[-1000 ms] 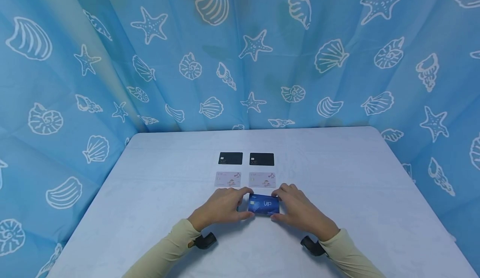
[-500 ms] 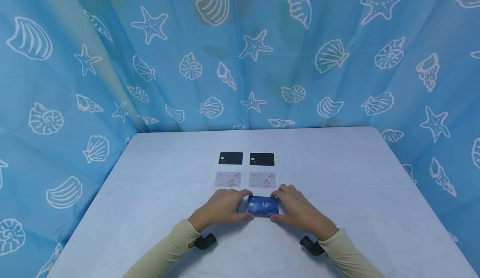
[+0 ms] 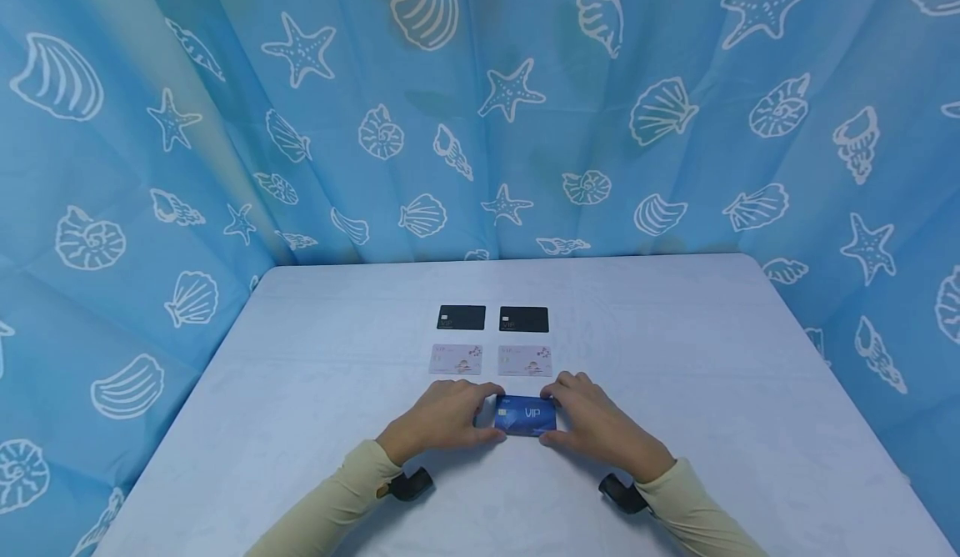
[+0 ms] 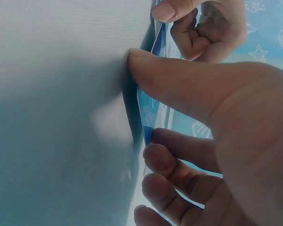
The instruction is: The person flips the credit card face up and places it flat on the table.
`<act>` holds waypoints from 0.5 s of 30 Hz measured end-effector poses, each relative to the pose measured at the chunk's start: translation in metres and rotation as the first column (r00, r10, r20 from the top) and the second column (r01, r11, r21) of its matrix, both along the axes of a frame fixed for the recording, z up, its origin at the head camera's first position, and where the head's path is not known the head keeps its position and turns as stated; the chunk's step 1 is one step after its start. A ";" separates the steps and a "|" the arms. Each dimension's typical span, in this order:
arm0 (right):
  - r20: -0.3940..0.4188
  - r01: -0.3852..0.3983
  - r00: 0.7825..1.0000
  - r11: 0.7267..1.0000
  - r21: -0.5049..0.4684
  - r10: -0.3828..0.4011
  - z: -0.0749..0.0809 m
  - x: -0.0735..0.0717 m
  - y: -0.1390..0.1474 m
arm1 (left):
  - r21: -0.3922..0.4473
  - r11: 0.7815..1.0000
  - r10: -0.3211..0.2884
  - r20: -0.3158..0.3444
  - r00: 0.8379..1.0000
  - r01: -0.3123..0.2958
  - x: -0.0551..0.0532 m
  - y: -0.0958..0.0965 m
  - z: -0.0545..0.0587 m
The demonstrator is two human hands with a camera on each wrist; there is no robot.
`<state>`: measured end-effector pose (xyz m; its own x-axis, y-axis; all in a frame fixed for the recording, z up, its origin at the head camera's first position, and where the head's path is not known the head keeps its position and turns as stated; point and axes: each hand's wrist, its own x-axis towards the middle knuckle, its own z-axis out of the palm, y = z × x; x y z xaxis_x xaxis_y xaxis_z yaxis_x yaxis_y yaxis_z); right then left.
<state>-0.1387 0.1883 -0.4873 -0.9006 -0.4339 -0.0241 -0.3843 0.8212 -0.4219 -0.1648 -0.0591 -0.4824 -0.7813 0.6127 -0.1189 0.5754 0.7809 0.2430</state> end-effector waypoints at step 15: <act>0.029 0.004 1.000 1.000 -0.005 -0.004 0.001 0.000 -0.001 | -0.002 1.000 -0.004 0.017 1.000 0.004 -0.001 0.000 0.000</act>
